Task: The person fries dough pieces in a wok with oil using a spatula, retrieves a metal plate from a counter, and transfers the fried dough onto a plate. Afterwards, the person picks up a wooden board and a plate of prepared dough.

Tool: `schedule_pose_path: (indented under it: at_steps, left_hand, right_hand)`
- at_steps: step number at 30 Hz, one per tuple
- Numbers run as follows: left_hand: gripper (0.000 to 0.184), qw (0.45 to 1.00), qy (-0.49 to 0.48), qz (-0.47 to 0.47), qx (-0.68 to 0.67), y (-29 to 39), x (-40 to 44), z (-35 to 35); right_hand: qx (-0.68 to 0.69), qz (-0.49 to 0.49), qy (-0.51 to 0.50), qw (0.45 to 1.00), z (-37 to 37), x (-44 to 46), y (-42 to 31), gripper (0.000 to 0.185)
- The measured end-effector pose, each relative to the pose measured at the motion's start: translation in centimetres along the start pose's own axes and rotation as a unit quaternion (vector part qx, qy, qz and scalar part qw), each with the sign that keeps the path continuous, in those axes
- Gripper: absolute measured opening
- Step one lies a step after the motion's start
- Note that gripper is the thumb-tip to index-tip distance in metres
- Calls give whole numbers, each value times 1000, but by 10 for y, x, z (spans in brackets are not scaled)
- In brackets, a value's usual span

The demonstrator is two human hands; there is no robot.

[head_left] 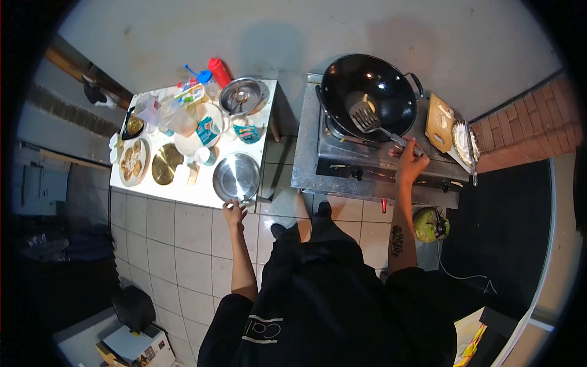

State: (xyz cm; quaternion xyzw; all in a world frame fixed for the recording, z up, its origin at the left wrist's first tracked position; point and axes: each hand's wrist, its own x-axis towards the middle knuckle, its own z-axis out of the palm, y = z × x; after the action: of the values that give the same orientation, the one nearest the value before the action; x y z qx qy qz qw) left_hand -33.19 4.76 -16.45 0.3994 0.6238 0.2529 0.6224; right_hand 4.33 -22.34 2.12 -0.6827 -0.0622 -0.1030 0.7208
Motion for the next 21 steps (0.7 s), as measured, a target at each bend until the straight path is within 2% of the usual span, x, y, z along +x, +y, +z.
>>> schedule_pose_path:
  at_steps: [3,6,8,9,11,12,14,21]
  left_hand:
    - [37,1000,-7,3,8,-4,4,3]
    - [36,1000,5,0,20,-11,11,3]
    - [35,1000,19,-6,15,-11,11,5]
    - [35,1000,23,-11,16,-10,10,5]
    - [36,1000,27,-7,13,-11,11,7]
    - [36,999,31,-3,7,-11,11,8]
    - [37,999,42,-8,3,-11,11,8]
    - [41,997,75,-28,-23,-11,4,12]
  right_hand:
    - [-11,4,13,1000,-7,15,-7,27]
    - [-31,-47,14,998,-3,41,-28,29]
    - [-186,-70,-48,979,0,60,-37,30]
    - [-186,-69,-47,979,3,71,-29,30]
    - [-280,-180,-82,939,11,92,-9,29]
    - [-279,-180,-83,940,15,96,-10,29]
    - [-356,-302,-81,881,25,101,-11,23]
    - [-338,-268,-102,896,38,105,-5,28]
